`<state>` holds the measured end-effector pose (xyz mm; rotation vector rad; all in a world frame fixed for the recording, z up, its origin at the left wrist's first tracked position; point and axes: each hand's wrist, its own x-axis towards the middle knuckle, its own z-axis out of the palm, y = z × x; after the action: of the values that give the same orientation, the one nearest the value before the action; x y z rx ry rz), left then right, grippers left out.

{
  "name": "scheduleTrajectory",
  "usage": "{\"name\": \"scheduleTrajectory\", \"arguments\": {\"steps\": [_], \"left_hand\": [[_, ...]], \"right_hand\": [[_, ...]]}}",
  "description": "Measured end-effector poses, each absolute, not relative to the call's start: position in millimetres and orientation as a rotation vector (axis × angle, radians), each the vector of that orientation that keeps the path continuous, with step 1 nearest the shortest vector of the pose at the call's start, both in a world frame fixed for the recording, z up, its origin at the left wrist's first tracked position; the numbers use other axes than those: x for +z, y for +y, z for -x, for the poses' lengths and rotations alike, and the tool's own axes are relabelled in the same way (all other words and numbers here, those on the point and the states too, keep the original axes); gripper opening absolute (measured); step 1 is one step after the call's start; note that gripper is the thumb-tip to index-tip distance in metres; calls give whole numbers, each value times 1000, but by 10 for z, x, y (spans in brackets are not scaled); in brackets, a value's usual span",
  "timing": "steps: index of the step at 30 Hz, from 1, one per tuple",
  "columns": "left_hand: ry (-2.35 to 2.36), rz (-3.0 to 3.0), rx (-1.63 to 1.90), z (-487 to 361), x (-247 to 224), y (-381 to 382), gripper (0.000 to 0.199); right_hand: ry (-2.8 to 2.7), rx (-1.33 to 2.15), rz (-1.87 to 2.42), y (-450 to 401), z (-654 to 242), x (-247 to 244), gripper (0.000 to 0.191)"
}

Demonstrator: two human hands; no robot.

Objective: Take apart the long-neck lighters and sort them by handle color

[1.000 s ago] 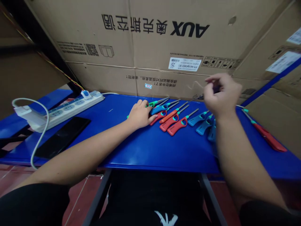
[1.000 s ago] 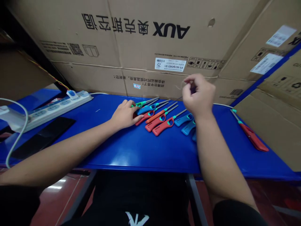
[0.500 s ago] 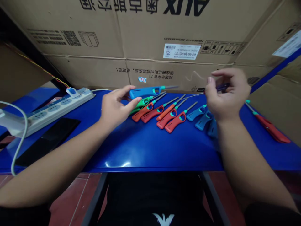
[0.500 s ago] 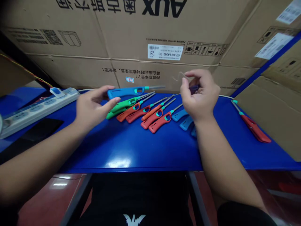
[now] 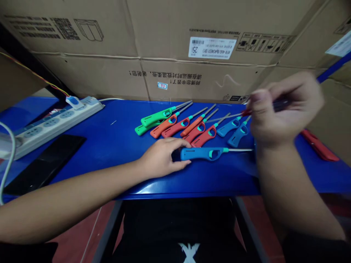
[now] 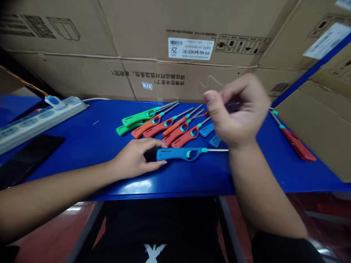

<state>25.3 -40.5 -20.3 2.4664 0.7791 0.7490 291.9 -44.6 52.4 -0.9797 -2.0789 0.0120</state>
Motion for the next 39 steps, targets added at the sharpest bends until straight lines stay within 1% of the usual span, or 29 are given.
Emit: {"name": "scheduleTrajectory", "arguments": {"steps": [4, 9, 11, 14, 16, 26, 32, 35, 39], "left_hand": [[686, -2536, 539, -298, -282, -410, 38], [684, -2544, 477, -277, -314, -363, 63], [684, -2518, 464, -270, -311, -353, 60], [695, -2485, 468, -274, -304, -351, 48], [687, -2479, 482, -278, -304, -351, 44], [665, -2466, 480, -276, -288, -349, 45], [646, -2442, 468, -281, -309, -340, 46], [648, -2458, 485, -276, -324, -341, 47], [633, -2470, 509, -273, -328, -349, 46]], "right_hand": [[-2196, 46, 939, -538, -2667, 431, 34], [-2255, 69, 782, -610, -2399, 348, 32], [-2250, 78, 737, -604, -2346, 328, 33], [-2271, 107, 724, -590, -2324, 317, 32], [-2300, 126, 731, -588, -2330, 325, 31], [-2321, 143, 799, -572, -2373, 365, 30], [-2240, 194, 984, -545, -2301, 354, 33], [-2215, 238, 1046, -501, -2282, 355, 30], [-2214, 180, 1064, -484, -2273, 385, 29]]}}
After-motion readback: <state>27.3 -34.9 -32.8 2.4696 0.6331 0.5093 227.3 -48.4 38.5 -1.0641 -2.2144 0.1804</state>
